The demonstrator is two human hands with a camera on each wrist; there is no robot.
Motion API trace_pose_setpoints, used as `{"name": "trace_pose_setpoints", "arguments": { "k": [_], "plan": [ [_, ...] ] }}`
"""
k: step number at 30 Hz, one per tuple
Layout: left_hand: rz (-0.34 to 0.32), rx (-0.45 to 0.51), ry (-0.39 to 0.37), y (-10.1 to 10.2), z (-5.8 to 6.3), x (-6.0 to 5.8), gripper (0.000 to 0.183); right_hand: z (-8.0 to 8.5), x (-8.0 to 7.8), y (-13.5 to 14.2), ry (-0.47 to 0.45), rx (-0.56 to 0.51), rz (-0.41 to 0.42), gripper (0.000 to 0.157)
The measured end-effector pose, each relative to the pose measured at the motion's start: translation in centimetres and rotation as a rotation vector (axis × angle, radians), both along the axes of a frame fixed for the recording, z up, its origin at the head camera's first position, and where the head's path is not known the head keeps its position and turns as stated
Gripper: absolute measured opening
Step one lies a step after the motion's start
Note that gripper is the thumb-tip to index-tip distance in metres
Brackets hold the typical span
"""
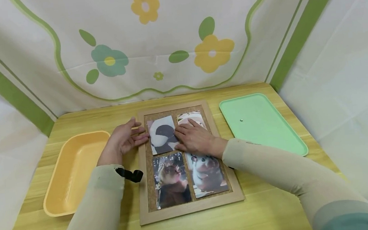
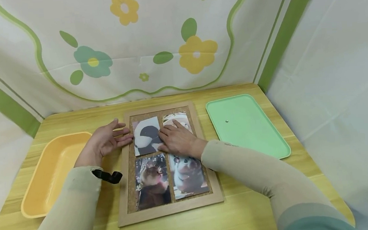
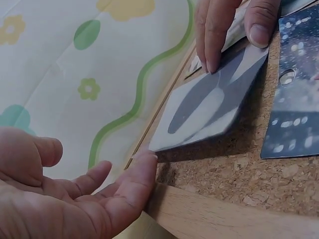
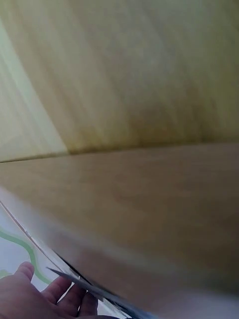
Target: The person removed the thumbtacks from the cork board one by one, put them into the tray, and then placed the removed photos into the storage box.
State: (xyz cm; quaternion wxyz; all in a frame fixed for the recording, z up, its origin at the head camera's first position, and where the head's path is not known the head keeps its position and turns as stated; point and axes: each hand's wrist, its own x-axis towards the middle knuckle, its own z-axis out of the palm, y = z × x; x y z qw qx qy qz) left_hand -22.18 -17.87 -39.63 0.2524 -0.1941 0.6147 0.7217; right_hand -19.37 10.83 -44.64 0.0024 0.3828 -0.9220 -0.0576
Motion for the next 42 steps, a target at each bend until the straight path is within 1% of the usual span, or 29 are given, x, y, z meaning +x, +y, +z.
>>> {"name": "trace_pose_setpoints", "arguments": {
  "k": [4, 8, 11, 15, 19, 22, 25, 30, 33, 35, 38, 42],
  "plan": [
    [-0.021, -0.019, 0.008, 0.1, -0.2, -0.1, 0.066, 0.0, 0.1, 0.0, -0.006, -0.002, 0.0, 0.069],
    [-0.052, -0.071, 0.025, 0.5, -0.3, -0.3, 0.064, -0.1, 0.1, -0.1, -0.006, 0.002, -0.002, 0.068],
    [-0.079, -0.111, 0.049, 1.0, -0.5, -0.3, 0.062, -0.1, 0.1, 0.0, -0.003, 0.006, -0.002, 0.068],
    [-0.11, -0.138, 0.095, 1.5, -0.9, -0.3, 0.059, -0.2, 0.2, 0.0, 0.002, 0.01, 0.001, 0.068],
    [-0.126, -0.13, 0.131, 2.1, -1.4, -0.5, 0.055, -0.3, 0.2, 0.1, 0.012, 0.012, 0.003, 0.068],
    [-0.122, -0.111, 0.14, 2.3, -1.8, -0.7, 0.051, -0.3, 0.2, 0.1, 0.017, 0.01, 0.003, 0.068],
    [-0.138, -0.097, 0.145, 2.4, -2.0, -1.0, 0.049, -0.4, 0.2, 0.0, 0.02, 0.008, 0.004, 0.068],
    [-0.217, -0.114, 0.171, 1.9, -2.6, -1.5, 0.045, -0.4, 0.3, 0.0, 0.016, 0.011, 0.0, 0.067],
    [-0.268, -0.15, 0.195, 1.6, -3.0, -1.7, 0.047, -0.4, 0.3, -0.1, 0.013, 0.017, -0.002, 0.068],
    [-0.287, -0.172, 0.204, 1.5, -3.2, -1.7, 0.048, -0.4, 0.3, -0.1, 0.018, 0.018, 0.0, 0.068],
    [-0.292, -0.196, 0.209, 1.5, -3.4, -1.8, 0.046, -0.5, 0.3, -0.1, 0.033, 0.013, 0.005, 0.068],
    [-0.264, -0.192, 0.211, 1.6, -3.5, -1.9, 0.04, -0.6, 0.4, 0.0, 0.051, 0.007, 0.007, 0.068]
  ]
}}
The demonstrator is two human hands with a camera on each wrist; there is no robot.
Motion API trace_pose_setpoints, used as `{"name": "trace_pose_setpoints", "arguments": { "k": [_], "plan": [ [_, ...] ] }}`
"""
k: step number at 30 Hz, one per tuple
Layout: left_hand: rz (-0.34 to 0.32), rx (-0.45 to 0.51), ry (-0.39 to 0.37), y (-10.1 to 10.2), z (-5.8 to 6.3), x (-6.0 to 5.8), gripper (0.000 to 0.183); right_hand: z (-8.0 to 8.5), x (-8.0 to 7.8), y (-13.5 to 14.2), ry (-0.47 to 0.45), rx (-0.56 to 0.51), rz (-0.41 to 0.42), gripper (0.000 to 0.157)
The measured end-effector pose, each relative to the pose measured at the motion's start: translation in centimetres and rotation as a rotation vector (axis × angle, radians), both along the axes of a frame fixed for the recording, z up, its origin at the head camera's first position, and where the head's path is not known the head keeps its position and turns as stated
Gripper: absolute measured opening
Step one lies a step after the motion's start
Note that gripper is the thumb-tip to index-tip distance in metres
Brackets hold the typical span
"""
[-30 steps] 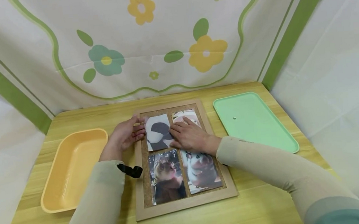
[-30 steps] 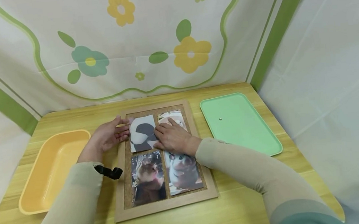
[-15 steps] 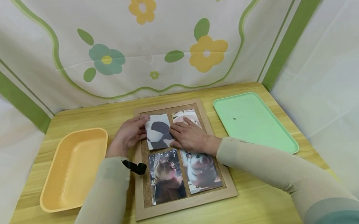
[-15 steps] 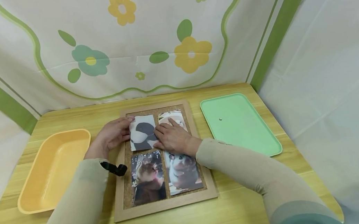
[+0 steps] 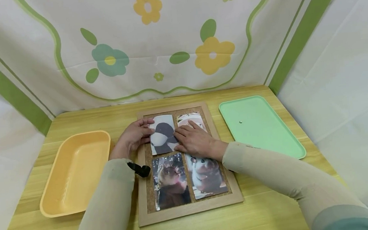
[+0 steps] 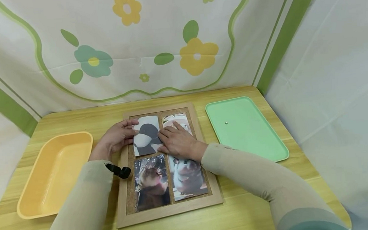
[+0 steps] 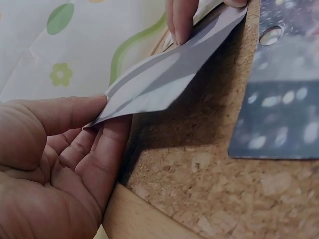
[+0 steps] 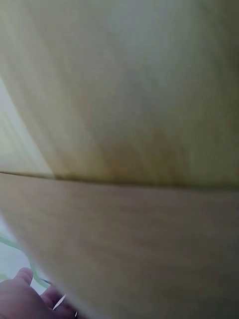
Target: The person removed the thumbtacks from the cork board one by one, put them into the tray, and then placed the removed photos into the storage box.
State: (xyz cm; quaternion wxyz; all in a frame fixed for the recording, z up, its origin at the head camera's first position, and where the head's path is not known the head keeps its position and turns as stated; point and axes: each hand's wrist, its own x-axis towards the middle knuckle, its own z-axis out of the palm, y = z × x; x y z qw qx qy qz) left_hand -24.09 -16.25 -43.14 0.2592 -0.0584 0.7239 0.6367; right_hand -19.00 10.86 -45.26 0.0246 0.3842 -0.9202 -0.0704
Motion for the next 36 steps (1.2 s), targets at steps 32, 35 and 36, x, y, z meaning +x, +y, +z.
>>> {"name": "trace_pose_setpoints", "arguments": {
  "k": [32, 35, 36],
  "plan": [
    [-0.018, 0.115, 0.078, -0.9, 0.1, 0.4, 0.04, 1.9, 1.4, 6.6, -0.004, -0.21, -0.089, 0.063],
    [-0.049, 0.123, 0.092, -1.3, 0.3, 0.5, 0.046, 1.9, 1.6, 7.5, -0.013, -0.22, -0.116, 0.063],
    [-0.055, 0.127, 0.095, -1.4, 0.4, 0.5, 0.047, 1.9, 1.7, 7.8, -0.014, -0.218, -0.123, 0.063]
  ]
}}
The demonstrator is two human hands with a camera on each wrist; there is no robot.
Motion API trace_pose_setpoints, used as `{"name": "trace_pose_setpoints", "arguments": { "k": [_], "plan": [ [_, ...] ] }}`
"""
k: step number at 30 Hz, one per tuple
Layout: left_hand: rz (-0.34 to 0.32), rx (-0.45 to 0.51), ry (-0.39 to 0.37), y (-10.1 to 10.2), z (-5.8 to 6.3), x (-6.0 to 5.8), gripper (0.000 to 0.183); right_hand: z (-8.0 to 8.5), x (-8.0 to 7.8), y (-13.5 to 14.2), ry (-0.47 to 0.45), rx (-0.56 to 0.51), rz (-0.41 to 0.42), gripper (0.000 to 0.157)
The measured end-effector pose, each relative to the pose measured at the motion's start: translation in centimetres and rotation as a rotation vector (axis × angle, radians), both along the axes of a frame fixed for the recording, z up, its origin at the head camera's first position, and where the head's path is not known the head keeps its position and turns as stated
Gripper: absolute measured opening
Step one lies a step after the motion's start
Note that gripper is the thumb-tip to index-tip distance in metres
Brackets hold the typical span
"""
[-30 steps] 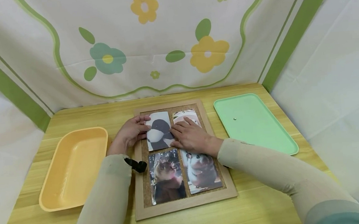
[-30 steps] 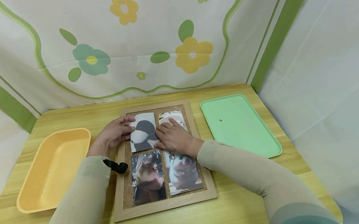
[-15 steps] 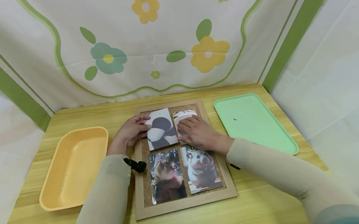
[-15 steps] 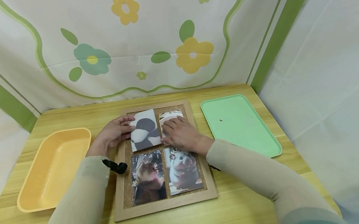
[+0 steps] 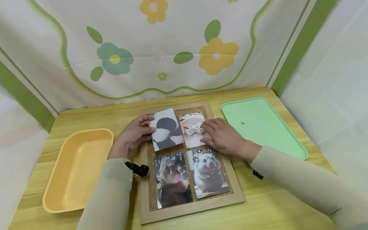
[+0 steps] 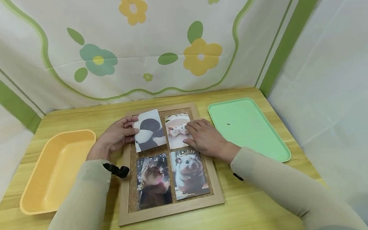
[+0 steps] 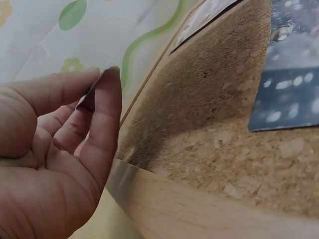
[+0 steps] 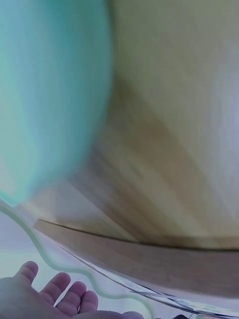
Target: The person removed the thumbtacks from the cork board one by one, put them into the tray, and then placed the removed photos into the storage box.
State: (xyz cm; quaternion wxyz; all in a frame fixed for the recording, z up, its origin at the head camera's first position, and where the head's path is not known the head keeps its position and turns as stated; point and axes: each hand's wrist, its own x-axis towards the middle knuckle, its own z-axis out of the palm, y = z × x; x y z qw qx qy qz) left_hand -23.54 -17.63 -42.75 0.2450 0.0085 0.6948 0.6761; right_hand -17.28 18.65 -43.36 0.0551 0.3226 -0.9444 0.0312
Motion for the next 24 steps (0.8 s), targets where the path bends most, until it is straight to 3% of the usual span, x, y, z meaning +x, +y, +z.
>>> {"name": "trace_pose_setpoints", "arguments": {
  "k": [10, 24],
  "plan": [
    [-0.039, 0.053, 0.009, -0.5, 1.3, 0.1, 0.049, -0.8, 0.7, 1.9, 0.022, 0.007, -0.018, 0.065],
    [-0.108, -0.021, 0.074, -1.8, 2.7, 0.1, 0.051, -1.9, 0.9, 2.4, -0.015, 0.007, -0.041, 0.069]
  ]
}}
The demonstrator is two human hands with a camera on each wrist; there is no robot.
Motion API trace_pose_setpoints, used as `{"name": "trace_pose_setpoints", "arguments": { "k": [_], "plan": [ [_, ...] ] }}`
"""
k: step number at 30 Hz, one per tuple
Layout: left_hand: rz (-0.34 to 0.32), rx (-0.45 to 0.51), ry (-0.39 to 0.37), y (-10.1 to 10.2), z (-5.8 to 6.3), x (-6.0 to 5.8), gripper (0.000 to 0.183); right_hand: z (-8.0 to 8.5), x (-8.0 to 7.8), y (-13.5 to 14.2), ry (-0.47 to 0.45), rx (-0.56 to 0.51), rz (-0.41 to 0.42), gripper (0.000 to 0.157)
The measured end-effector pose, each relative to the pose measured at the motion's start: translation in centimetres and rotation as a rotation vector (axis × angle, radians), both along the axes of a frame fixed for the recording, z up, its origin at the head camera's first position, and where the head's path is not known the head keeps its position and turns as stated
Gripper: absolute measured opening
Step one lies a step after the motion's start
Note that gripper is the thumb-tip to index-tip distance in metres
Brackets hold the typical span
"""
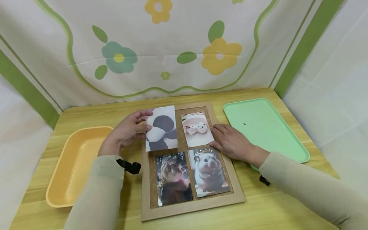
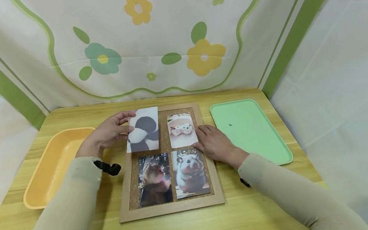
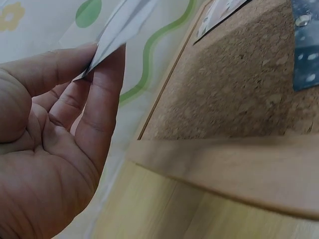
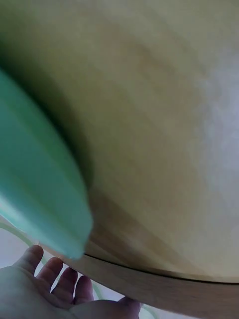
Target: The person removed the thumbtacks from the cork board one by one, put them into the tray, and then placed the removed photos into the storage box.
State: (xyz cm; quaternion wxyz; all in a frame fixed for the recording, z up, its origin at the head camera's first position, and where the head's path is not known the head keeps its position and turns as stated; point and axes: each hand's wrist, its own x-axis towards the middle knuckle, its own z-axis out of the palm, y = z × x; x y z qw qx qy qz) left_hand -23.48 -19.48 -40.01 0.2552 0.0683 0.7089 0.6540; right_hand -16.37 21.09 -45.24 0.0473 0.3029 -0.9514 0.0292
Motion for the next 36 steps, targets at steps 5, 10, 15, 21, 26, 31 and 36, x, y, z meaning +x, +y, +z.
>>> {"name": "trace_pose_setpoints", "arguments": {
  "k": [5, 10, 15, 21, 26, 31, 36],
  "plan": [
    [-0.024, 0.012, 0.008, -1.0, 0.6, 0.4, 0.049, 0.0, 0.0, -0.1, 0.002, 0.011, 0.0, 0.069],
    [-0.043, 0.04, -0.017, -2.2, 0.9, 0.4, 0.047, -0.1, 0.1, 0.0, -0.003, 0.007, -0.008, 0.069],
    [-0.036, 0.034, -0.019, -3.7, 1.1, 0.6, 0.046, -0.3, 0.1, 0.0, -0.017, 0.006, -0.022, 0.069],
    [-0.039, 0.039, -0.009, -5.7, 1.7, 0.9, 0.047, -0.5, -0.1, 0.2, -0.004, 0.015, -0.022, 0.069],
    [-0.054, 0.042, 0.003, -8.0, 2.0, 1.4, 0.048, -0.6, -0.1, 0.2, 0.001, 0.009, -0.02, 0.068],
    [-0.063, 0.062, -0.004, -10.5, 2.2, 2.3, 0.047, -0.7, -0.1, 0.1, 0.0, 0.005, -0.02, 0.069],
    [-0.048, 0.072, -0.011, -13.5, 2.3, 3.5, 0.047, -0.6, -0.2, 0.1, 0.003, 0.009, -0.018, 0.068]
  ]
}}
